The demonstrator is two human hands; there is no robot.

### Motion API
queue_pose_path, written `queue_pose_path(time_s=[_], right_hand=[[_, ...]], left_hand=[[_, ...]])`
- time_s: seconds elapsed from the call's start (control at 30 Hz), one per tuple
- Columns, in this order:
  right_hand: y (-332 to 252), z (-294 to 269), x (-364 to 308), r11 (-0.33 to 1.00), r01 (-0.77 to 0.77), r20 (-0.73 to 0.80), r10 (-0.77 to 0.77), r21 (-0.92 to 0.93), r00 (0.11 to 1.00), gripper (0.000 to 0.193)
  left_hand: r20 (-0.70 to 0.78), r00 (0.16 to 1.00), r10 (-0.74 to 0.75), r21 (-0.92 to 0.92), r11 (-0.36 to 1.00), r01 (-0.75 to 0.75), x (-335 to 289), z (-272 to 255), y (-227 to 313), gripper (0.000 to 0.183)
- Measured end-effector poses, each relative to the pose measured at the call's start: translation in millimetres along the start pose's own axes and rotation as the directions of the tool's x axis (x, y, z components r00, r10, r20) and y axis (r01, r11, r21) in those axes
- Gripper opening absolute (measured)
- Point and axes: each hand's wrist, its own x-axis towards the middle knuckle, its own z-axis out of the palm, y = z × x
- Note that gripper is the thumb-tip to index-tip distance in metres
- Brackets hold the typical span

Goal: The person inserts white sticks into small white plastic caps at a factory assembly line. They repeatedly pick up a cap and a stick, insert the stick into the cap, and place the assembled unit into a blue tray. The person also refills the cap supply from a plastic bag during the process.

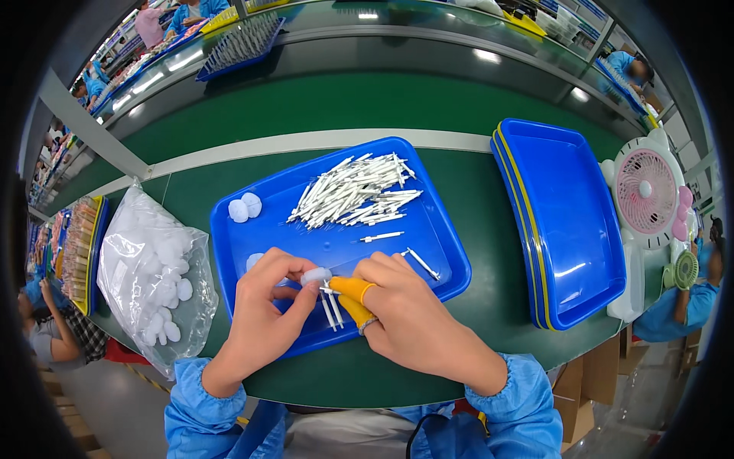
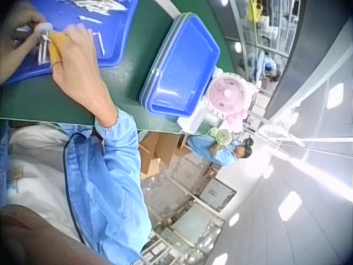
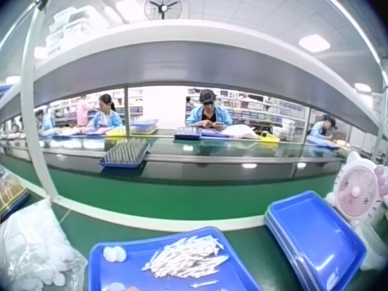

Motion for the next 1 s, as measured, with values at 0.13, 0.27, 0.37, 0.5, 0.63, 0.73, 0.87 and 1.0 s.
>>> queue_pose_path(time_s=[0.13,0.27,0.37,0.5,0.63,0.73,0.87,1.0], right_hand=[[3.5,2.5,-1.2,1.0,0.0,0.004,0.001,-0.023,1.0,0.047],[8.6,3.5,-0.3,0.998,-0.012,-0.027,0.01,-0.067,1.0,0.048],[8.2,5.6,1.3,0.995,-0.009,-0.032,0.006,-0.096,0.999,0.045],[5.0,18.4,3.6,0.997,-0.002,-0.065,-0.003,-0.083,0.998,0.04],[0.7,28.3,1.1,1.0,0.003,-0.147,-0.005,-0.012,0.989,0.032],[-1.5,32.6,-0.9,1.0,0.007,-0.223,-0.002,0.022,0.975,0.028],[-3.7,42.2,-3.6,0.996,-0.071,-0.243,0.081,0.049,0.967,0.025],[-7.1,36.1,1.9,0.986,-0.139,-0.201,0.156,0.095,0.967,0.023]], left_hand=[[0.001,1.0,0.018,0.035,0.999,-0.018,-1.2,0.3,-0.7,0.02],[-0.031,0.999,0.024,0.034,0.999,-0.022,-1.9,3.3,-2.6,0.017],[-0.033,0.999,-0.028,0.031,0.999,0.029,-2.9,4.4,-3.0,0.016],[-0.052,0.999,0.018,0.061,0.998,-0.015,-4.0,8.5,-1.8,0.016],[-0.077,0.993,0.088,0.129,0.989,-0.078,-5.7,9.4,1.0,0.016],[-0.067,0.993,0.093,0.155,0.985,-0.082,-8.8,9.4,3.0,0.016],[-0.037,0.996,0.079,0.18,0.981,-0.071,-13.8,14.3,-0.6,0.019],[-0.061,0.997,0.053,0.168,0.985,-0.042,-14.1,16.6,-3.3,0.018]])
